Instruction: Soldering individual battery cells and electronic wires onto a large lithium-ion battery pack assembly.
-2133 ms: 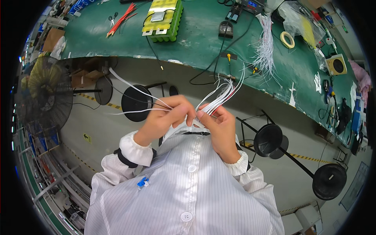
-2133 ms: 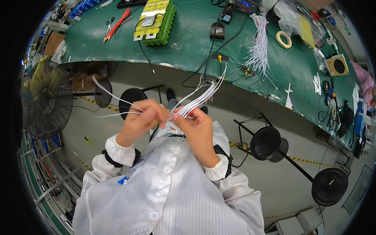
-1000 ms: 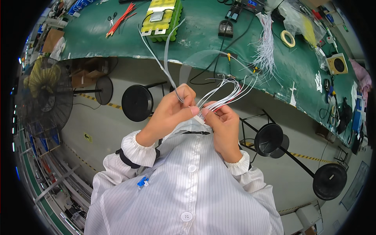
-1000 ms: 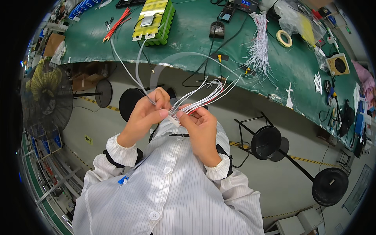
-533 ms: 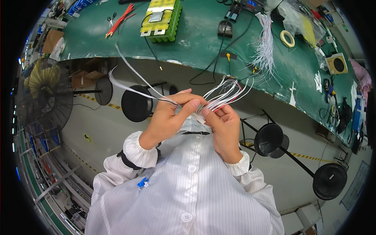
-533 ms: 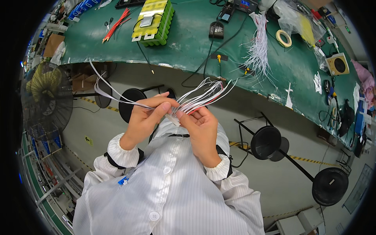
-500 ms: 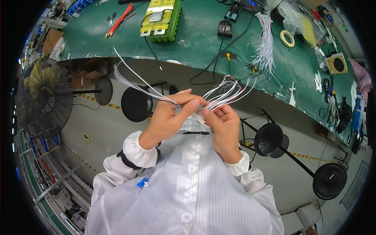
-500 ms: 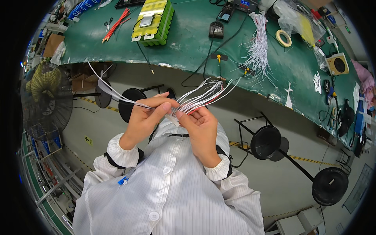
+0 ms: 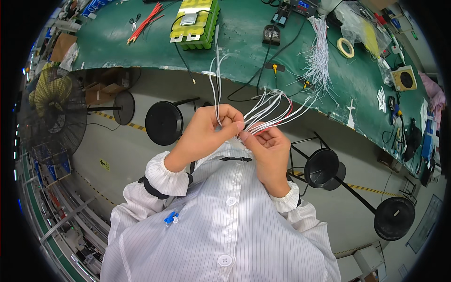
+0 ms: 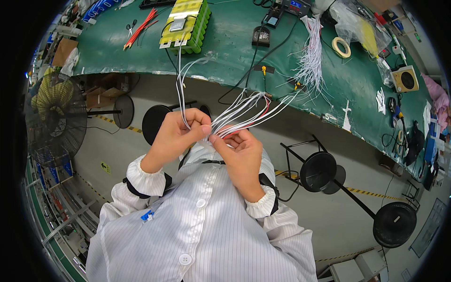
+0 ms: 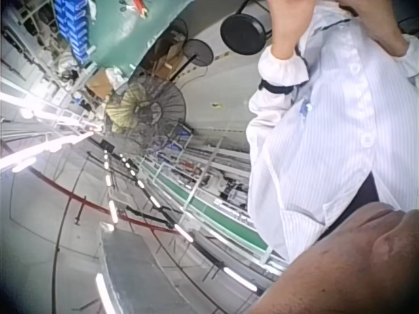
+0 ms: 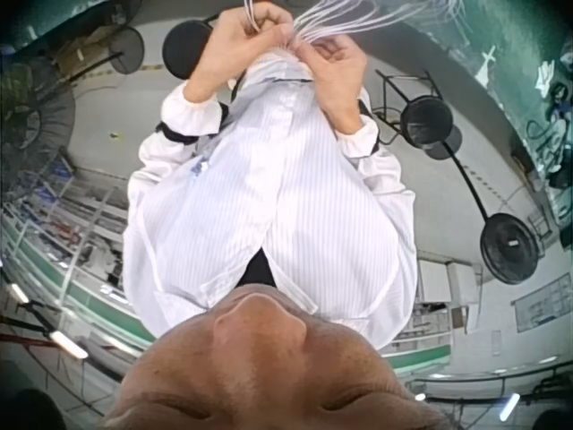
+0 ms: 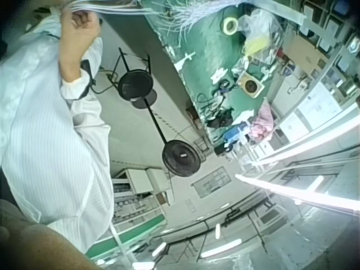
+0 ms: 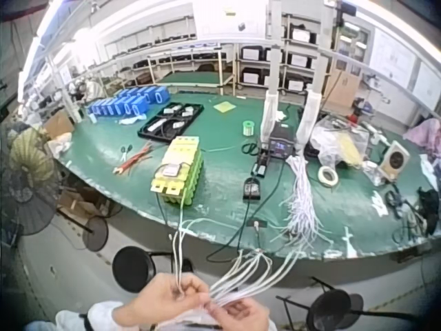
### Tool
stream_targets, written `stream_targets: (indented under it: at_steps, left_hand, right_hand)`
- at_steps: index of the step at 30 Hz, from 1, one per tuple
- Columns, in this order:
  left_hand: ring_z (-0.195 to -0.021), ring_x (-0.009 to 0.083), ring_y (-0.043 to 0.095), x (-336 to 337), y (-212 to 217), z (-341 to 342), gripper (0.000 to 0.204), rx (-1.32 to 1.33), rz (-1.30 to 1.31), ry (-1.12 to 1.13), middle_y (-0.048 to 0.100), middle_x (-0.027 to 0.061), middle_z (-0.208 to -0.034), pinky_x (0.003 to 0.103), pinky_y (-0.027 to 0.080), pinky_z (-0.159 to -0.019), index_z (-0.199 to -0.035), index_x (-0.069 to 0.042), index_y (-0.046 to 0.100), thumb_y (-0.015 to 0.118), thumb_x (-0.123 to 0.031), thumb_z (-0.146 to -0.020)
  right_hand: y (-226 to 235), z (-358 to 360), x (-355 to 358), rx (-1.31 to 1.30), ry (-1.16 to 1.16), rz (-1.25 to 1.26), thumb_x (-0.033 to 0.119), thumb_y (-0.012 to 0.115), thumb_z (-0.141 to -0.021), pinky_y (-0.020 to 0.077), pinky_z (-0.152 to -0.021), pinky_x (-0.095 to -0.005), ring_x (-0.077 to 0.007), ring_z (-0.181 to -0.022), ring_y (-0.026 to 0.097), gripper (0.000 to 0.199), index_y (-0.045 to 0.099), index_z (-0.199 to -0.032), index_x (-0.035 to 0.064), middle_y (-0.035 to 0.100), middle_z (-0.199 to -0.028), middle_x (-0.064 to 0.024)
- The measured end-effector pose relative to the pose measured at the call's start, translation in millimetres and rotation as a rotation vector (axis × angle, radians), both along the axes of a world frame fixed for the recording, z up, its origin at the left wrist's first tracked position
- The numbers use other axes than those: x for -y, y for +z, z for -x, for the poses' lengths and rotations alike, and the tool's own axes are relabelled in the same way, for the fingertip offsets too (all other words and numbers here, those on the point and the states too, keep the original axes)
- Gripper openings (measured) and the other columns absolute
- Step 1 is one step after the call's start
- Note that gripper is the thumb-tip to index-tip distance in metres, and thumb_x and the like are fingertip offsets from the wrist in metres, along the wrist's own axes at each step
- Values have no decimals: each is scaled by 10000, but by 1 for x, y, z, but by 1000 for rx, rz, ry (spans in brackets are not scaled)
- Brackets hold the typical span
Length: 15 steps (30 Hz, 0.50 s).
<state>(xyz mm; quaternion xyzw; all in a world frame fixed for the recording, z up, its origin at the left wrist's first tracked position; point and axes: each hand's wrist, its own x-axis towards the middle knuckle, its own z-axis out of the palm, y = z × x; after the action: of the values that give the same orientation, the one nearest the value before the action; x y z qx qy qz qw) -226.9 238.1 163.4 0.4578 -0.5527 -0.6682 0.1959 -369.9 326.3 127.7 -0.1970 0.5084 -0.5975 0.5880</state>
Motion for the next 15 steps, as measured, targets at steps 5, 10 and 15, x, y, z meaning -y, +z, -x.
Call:
stream_targets:
  at_steps: [5,10,15]
  left_hand:
    - [-786,99,527,-2,-10,-15,154,-205,63,-125,567,15,-841,265,420,-738,-790,-13,574,634,-102,-901]
    - [-803,172,570,-5,-5,-10,340,-177,399,-235,530,24,-743,352,446,-870,-675,-53,480,523,-162,-994]
    - [-614,105,485,-17,-19,-13,445,-406,324,76,449,-10,-555,331,438,-903,-685,-51,553,431,-279,-1048]
  right_hand:
    - [1,3,2,116,-22,-74,-34,711,-845,538,-775,-237,-118,-863,662,208,633,-1038,-45,688,-954,-89]
    - [-2,1,5,111,-19,-72,-5,722,-849,526,-726,-225,-98,-819,647,212,631,-1039,-30,683,-936,-71]
    - [0,-4,6,145,7,-103,21,729,-853,512,-689,-219,-87,-782,632,232,626,-1055,-28,679,-931,-59]
